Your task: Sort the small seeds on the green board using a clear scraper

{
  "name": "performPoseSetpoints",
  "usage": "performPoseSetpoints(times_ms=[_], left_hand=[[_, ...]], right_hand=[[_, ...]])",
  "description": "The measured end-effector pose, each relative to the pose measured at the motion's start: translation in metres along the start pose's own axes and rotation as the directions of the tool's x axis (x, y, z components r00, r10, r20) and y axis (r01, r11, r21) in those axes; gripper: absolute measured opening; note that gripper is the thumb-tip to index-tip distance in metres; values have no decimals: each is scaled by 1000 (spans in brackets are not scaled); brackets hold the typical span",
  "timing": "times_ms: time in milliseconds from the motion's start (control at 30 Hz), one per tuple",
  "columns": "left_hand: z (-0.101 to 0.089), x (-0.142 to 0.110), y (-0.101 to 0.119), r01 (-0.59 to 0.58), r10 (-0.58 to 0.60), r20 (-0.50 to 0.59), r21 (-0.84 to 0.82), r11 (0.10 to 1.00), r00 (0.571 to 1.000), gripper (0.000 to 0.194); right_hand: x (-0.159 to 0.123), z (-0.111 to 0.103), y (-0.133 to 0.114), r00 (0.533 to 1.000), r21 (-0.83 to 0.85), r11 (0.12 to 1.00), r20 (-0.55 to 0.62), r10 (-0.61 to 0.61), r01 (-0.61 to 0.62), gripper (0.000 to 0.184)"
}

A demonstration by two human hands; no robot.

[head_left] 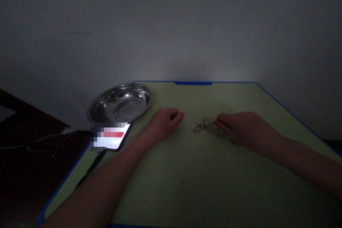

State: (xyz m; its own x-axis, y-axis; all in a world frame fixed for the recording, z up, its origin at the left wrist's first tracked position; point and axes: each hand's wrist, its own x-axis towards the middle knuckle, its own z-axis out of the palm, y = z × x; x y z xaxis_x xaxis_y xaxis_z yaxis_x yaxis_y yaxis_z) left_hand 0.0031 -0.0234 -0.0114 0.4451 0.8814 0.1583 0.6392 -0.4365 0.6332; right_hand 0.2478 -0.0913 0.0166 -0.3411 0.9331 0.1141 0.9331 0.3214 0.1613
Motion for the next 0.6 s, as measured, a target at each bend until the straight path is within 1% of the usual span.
performPoseSetpoints(times_ms=[67, 100, 133, 167, 200, 233, 267, 333, 367, 433, 500, 600], left_hand=[[2, 1, 0, 5, -5, -18, -13, 1000, 1000, 41], [2, 2, -1, 11, -12, -31, -28, 1000, 999, 41], [3, 3, -1, 17, -19, -37, -50, 999, 999, 41], [3, 3, -2, 27, -31, -46, -76, 997, 998, 41], [4, 4, -2, 39, -45, -51, -102, 994, 998, 40], [3, 4, -2, 52, -60, -59, -125, 991, 996, 40], [3, 3, -1, 65, -76, -68, -143, 988, 995, 40], [1, 3, 1, 84, -99, -81, -171, 982, 992, 39], [0, 2, 2, 88, -105, -85, -184, 979, 991, 39], [-2, 1, 4, 93, -114, -92, -208, 974, 989, 39], [-2, 1, 5, 100, -124, -99, -221, 970, 987, 40], [-1, 2, 5, 116, -141, -111, -209, 971, 984, 41]], right_hand=[[3, -8, -5, 995, 32, 995, -27, -93, 94, 32], [5, -13, -12, 985, 56, 984, -53, -166, 169, 32], [8, -18, -21, 962, 79, 961, -97, -256, 264, 31], [11, -22, -33, 930, 105, 929, -138, -341, 356, 29], [15, -26, -46, 898, 129, 893, -155, -411, 431, 26], [19, -28, -61, 874, 139, 866, -167, -457, 480, 24], [24, -29, -74, 844, 144, 834, -165, -510, 532, 22], [35, -28, -98, 761, 153, 745, -152, -631, 649, 22], [41, -26, -107, 723, 158, 705, -144, -676, 691, 21], [51, -21, -117, 680, 161, 661, -124, -723, 733, 29], [55, -18, -120, 646, 160, 628, -100, -757, 761, 38], [51, -21, -117, 598, 164, 584, -59, -799, 795, 39]])
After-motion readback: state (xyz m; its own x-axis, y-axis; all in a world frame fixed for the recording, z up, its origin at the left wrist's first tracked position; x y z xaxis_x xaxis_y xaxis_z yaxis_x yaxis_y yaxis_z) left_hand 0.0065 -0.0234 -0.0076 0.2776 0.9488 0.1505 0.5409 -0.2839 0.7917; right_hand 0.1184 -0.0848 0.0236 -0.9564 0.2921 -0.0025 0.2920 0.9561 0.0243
